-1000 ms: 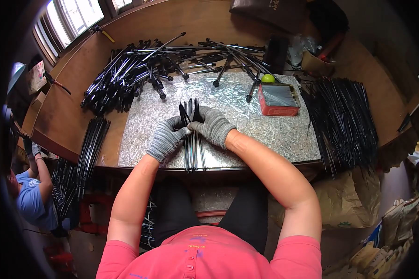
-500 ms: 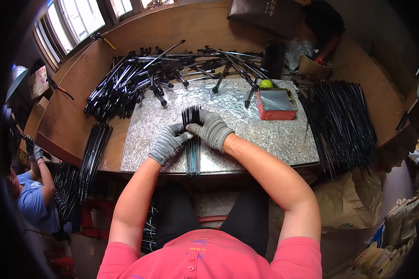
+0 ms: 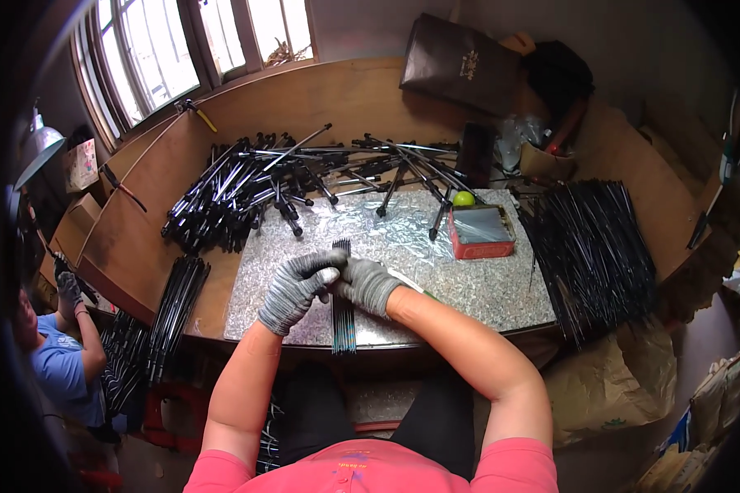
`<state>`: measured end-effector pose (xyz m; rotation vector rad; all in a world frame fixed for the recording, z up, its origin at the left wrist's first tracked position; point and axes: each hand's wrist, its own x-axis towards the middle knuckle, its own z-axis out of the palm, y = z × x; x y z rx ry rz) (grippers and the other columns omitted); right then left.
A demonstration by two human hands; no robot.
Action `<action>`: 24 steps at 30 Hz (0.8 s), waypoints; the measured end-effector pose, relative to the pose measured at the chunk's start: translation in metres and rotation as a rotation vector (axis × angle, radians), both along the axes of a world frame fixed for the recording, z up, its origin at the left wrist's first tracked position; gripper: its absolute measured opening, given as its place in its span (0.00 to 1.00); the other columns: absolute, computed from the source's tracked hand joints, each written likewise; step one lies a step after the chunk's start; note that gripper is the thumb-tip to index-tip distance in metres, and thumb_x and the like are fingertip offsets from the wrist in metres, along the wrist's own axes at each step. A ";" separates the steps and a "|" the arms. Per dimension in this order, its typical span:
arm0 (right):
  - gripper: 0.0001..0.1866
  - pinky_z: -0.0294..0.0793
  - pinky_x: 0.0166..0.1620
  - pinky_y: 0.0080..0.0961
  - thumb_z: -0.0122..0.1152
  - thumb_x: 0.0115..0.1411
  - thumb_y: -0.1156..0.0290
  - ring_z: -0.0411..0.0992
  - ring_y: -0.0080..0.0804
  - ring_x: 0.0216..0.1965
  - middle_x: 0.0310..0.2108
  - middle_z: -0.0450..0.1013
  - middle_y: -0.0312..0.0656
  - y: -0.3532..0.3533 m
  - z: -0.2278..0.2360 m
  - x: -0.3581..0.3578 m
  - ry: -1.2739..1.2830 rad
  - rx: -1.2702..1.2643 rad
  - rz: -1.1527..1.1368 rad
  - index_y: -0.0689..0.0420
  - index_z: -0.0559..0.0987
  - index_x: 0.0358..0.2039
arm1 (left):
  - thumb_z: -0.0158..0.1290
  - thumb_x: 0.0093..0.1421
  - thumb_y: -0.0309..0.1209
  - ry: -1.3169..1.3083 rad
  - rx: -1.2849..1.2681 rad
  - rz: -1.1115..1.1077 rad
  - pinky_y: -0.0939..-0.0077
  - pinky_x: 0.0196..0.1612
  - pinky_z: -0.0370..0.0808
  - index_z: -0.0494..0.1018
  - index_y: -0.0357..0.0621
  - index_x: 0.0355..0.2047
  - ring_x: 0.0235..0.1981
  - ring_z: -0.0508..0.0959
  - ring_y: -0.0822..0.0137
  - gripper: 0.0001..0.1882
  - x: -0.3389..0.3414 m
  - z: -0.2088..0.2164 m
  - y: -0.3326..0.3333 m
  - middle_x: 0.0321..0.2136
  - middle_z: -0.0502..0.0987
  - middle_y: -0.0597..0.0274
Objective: The person gathers several umbrella ribs by hand, aligns them, and secures the bundle with a wire. They then pick up a central umbrella shaft and use pliers to secure the rib bundle to it with the wire.
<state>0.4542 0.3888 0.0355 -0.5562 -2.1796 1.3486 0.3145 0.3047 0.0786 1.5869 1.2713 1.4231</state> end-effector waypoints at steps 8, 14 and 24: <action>0.13 0.70 0.44 0.30 0.57 0.53 0.67 0.72 0.43 0.40 0.36 0.74 0.47 0.028 0.046 0.067 -0.389 0.424 -0.473 0.59 0.77 0.37 | 0.51 0.58 0.29 -0.107 -0.080 -0.084 0.78 0.43 0.72 0.75 0.41 0.40 0.37 0.75 0.73 0.11 -0.019 0.000 -0.022 0.35 0.77 0.63; 0.19 0.72 0.36 0.28 0.55 0.51 0.72 0.71 0.32 0.33 0.33 0.73 0.43 0.166 -0.010 0.184 0.125 -0.359 -0.662 0.60 0.74 0.45 | 0.54 0.57 0.37 -0.276 -0.070 -0.051 0.79 0.36 0.71 0.76 0.43 0.40 0.29 0.73 0.77 0.14 0.003 -0.005 -0.017 0.28 0.78 0.65; 0.18 0.70 0.41 0.22 0.55 0.55 0.64 0.69 0.25 0.37 0.39 0.72 0.39 0.134 0.010 0.151 -0.086 -0.372 -0.943 0.59 0.75 0.44 | 0.54 0.57 0.37 -0.197 0.107 0.080 0.76 0.42 0.71 0.76 0.41 0.39 0.34 0.76 0.72 0.14 -0.004 -0.009 -0.023 0.30 0.79 0.59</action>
